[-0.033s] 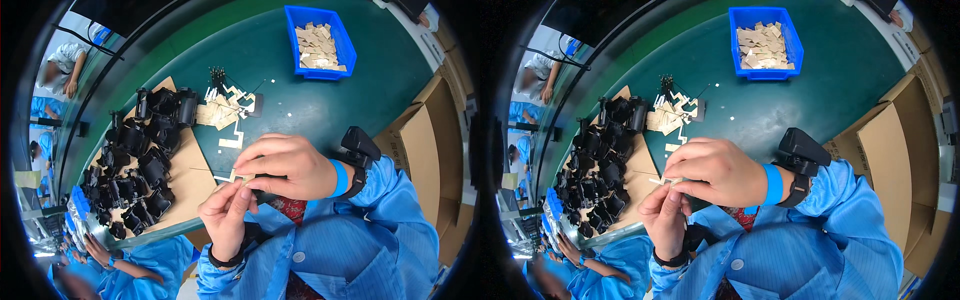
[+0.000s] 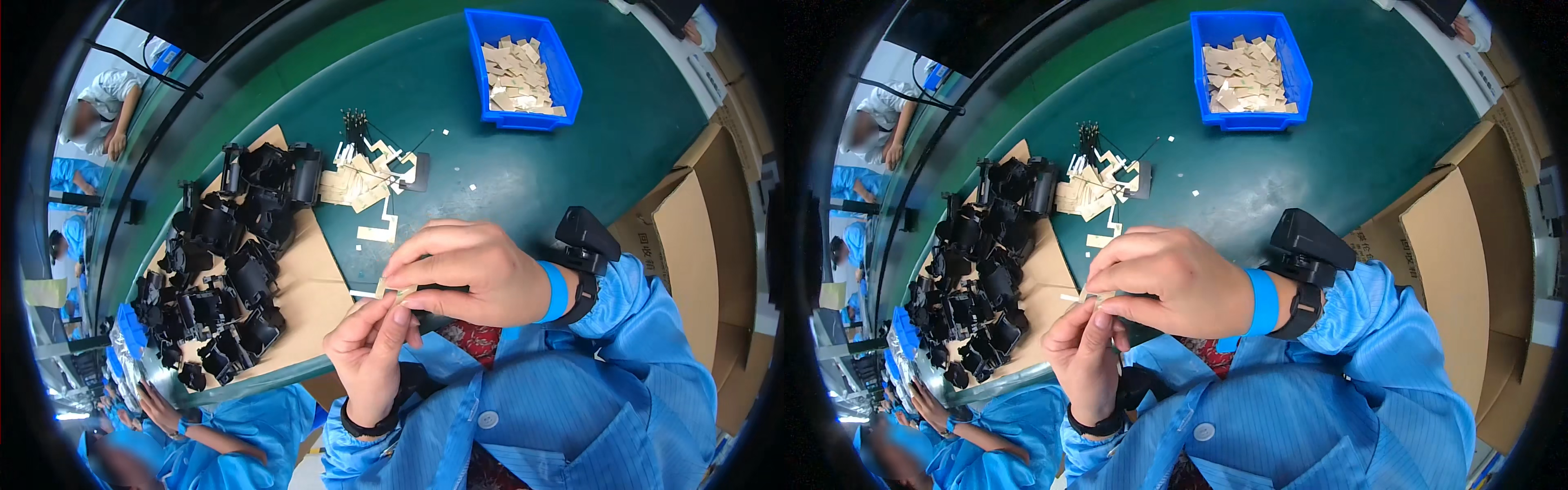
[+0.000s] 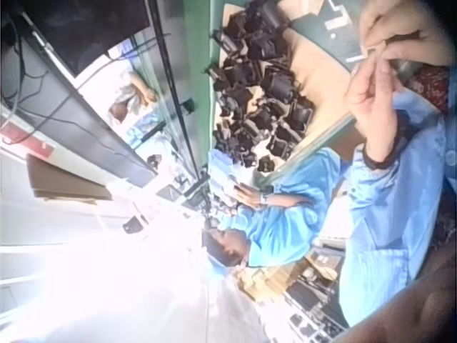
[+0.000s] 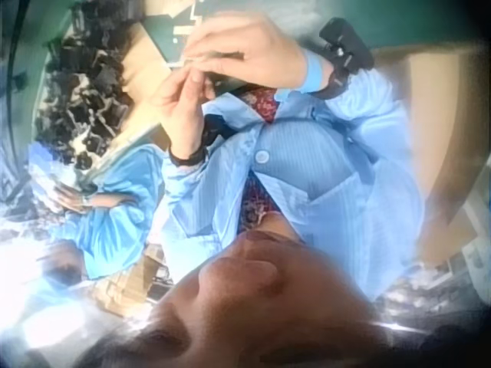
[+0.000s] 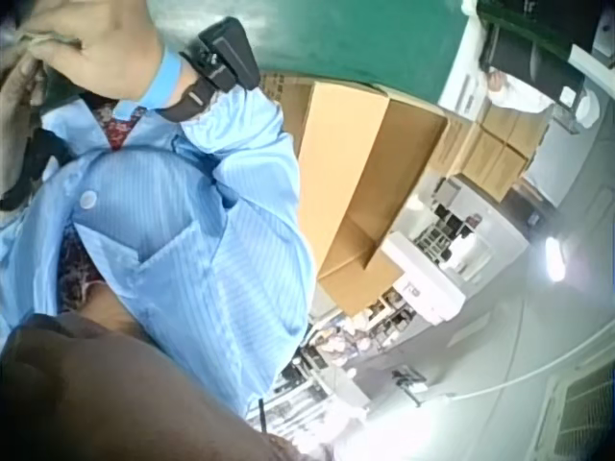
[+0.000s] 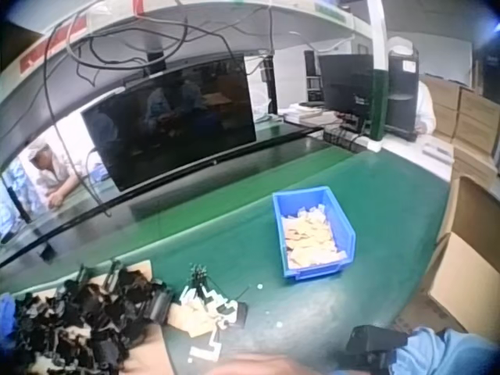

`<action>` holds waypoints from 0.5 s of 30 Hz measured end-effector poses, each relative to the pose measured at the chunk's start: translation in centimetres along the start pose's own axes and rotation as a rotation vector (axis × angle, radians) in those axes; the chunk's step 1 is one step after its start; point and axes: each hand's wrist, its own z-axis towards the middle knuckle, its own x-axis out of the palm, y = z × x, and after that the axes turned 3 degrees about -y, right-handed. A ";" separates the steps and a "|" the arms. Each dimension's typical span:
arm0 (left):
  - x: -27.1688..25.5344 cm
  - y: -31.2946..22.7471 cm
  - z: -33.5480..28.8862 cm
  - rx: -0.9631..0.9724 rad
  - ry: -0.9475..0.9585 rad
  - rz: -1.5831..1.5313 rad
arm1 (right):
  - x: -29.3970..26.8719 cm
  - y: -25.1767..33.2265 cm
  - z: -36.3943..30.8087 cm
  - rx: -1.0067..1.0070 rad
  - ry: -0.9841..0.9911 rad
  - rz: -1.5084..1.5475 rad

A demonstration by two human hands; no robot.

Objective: Assembling small black plastic components by inserting spacers and threading wires on an industrial production line.

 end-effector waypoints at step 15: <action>0.7 -0.4 0.0 -0.035 -0.013 0.011 | 0.5 -0.5 -0.4 -0.042 0.033 -0.053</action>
